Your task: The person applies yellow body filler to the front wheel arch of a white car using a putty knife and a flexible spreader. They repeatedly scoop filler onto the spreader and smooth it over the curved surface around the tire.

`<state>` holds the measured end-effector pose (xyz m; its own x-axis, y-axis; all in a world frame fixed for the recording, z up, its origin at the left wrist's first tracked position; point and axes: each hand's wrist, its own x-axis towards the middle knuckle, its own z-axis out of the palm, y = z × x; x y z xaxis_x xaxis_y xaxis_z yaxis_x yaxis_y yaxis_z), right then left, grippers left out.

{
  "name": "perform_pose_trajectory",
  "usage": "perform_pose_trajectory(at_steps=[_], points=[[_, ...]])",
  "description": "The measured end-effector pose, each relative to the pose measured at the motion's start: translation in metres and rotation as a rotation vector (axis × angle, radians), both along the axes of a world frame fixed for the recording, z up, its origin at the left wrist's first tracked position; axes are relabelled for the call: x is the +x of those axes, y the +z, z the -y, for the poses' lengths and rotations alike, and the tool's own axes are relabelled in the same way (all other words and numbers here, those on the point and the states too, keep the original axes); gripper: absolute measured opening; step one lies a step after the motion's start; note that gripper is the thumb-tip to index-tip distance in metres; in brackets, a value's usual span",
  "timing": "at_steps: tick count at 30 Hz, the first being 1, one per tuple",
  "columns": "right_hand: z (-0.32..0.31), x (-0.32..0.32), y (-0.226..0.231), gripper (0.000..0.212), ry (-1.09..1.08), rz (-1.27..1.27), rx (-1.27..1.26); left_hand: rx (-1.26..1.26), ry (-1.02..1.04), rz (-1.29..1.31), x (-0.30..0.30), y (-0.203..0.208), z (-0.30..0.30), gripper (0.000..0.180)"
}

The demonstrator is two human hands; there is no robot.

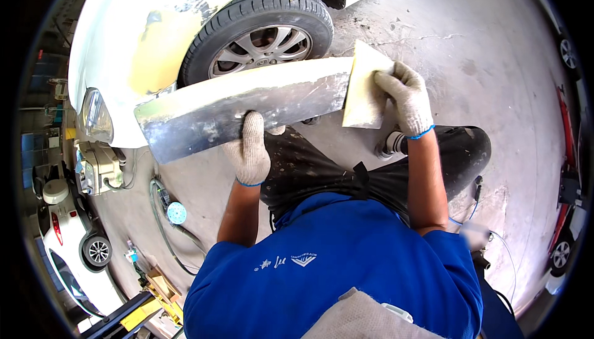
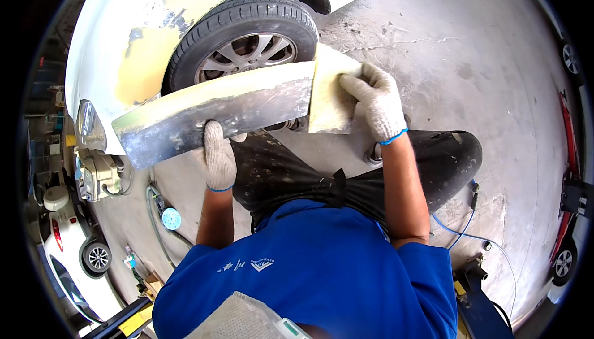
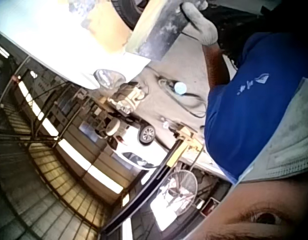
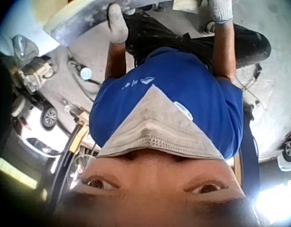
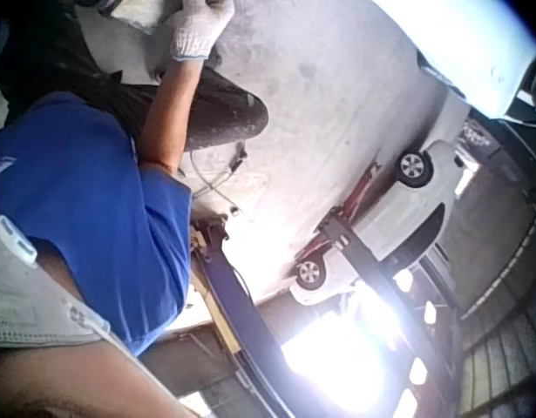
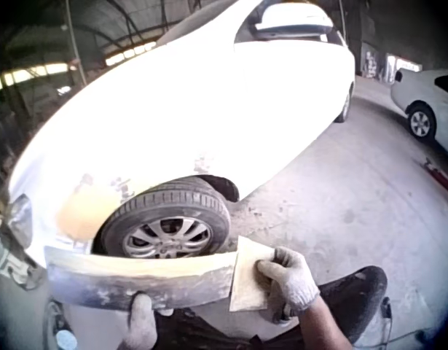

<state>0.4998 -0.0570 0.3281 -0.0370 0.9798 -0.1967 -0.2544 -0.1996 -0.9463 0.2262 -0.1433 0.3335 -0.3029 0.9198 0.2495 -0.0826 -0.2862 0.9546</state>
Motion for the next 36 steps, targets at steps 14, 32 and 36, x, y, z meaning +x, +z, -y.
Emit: perform_pose_trajectory(at_steps=[14,32,36], points=[[0.002,-0.015,0.003,0.013,0.083,0.068,0.031,0.032,-0.030,0.110,0.021,0.002,-0.005,0.042],[0.003,-0.020,0.019,0.021,0.196,0.259,0.102,-0.218,-0.435,-0.321,0.037,0.002,0.004,0.014],[0.003,-0.025,0.014,0.024,0.185,0.157,0.071,-0.319,-0.620,-0.369,0.037,0.003,0.006,0.017]])
